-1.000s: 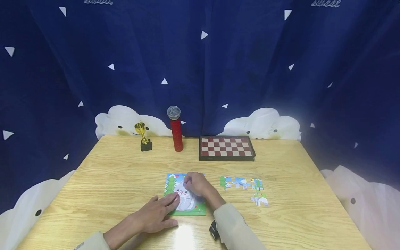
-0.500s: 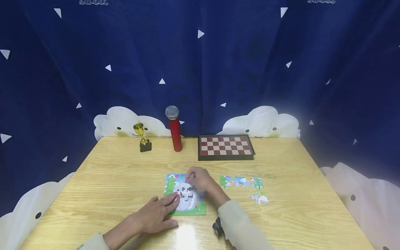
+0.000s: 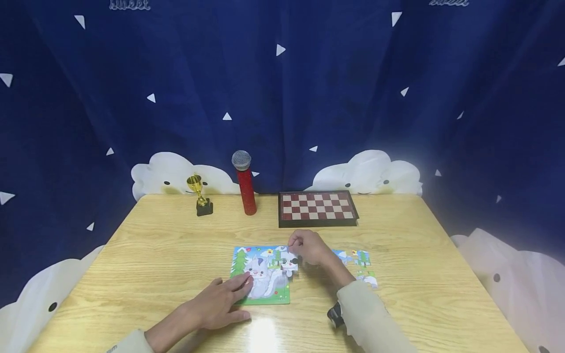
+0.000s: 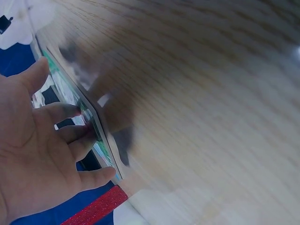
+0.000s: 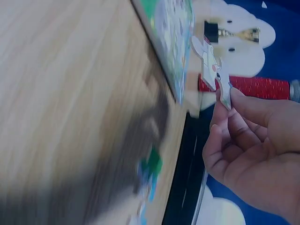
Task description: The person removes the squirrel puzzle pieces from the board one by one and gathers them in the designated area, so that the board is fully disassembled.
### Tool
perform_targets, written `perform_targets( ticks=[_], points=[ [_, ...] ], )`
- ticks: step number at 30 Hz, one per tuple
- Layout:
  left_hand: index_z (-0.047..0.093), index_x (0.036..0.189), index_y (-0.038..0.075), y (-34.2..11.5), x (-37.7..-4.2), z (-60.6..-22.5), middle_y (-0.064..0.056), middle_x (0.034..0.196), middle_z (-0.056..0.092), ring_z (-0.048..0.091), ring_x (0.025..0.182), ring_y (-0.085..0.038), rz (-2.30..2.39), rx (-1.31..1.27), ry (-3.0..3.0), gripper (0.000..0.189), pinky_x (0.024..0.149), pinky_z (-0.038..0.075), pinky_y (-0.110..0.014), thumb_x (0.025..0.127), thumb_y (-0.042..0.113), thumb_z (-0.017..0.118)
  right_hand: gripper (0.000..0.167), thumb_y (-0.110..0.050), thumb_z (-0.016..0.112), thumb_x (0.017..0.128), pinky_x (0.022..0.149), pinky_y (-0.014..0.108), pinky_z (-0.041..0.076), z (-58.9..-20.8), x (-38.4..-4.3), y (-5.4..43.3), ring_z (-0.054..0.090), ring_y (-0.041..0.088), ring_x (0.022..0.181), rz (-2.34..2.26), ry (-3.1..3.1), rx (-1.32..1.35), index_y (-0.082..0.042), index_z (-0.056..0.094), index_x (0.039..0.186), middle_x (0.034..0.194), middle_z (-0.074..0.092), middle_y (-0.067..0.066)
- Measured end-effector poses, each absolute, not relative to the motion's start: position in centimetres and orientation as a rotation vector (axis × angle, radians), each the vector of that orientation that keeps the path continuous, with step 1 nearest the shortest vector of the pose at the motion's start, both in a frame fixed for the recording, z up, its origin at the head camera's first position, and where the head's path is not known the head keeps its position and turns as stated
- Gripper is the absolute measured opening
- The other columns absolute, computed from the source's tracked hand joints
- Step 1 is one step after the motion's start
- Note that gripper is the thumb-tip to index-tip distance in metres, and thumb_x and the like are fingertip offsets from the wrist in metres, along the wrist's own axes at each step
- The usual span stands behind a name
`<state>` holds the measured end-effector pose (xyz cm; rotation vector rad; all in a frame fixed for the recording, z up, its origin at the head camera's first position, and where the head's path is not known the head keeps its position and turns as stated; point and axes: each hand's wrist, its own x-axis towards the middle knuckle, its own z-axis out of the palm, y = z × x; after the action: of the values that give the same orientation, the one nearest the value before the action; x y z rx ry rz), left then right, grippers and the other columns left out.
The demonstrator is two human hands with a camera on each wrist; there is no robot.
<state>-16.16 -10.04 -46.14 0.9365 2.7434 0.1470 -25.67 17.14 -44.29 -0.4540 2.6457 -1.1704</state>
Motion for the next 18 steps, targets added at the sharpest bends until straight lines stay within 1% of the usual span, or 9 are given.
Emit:
perform_targets(
  ticks=[3, 8, 11, 18],
  points=[
    [0.035, 0.147, 0.011, -10.1, -16.3, -46.3, -0.008, 0.155, 0.031, 0.031, 0.142, -0.023, 0.142, 0.939, 2.744, 0.076, 0.105, 0.036, -0.058, 0.090, 0.060, 0.046, 0.005, -0.008, 0.060, 0.091, 0.058, 0.021, 0.043, -44.3, -25.7, 19.0, 0.050, 0.012, 0.068, -1.172, 2.654, -0.430, -0.004, 0.062, 0.090, 0.077, 0.058, 0.003],
    [0.035, 0.147, 0.010, -10.1, -16.3, -46.5, -0.008, 0.155, 0.031, 0.031, 0.143, -0.022, 0.144, 0.944, 2.747, 0.077, 0.105, 0.036, -0.058, 0.090, 0.060, 0.046, 0.006, -0.005, 0.058, 0.092, 0.053, 0.021, 0.041, -44.6, -25.3, 22.3, 0.046, 0.011, 0.064, -1.213, 2.633, -0.407, 0.000, 0.061, 0.093, 0.077, 0.057, 0.005],
    [0.035, 0.147, 0.010, -10.1, -16.3, -46.4, -0.008, 0.155, 0.031, 0.031, 0.142, -0.022, 0.142, 0.947, 2.744, 0.077, 0.105, 0.037, -0.058, 0.090, 0.061, 0.046, 0.006, -0.005, 0.057, 0.092, 0.050, 0.021, 0.040, -44.8, -24.9, 24.2, 0.046, 0.010, 0.062, -1.193, 2.647, -0.376, -0.001, 0.060, 0.093, 0.076, 0.056, 0.005],
    [0.035, 0.147, 0.010, -10.1, -16.3, -46.3, -0.009, 0.155, 0.032, 0.032, 0.142, -0.022, 0.136, 0.949, 2.745, 0.077, 0.104, 0.037, -0.057, 0.090, 0.060, 0.047, 0.006, -0.004, 0.057, 0.092, 0.051, 0.020, 0.039, -45.6, -24.1, 27.1, 0.045, 0.009, 0.061, -1.156, 2.622, -0.333, 0.000, 0.060, 0.093, 0.075, 0.057, 0.005]
  ],
)
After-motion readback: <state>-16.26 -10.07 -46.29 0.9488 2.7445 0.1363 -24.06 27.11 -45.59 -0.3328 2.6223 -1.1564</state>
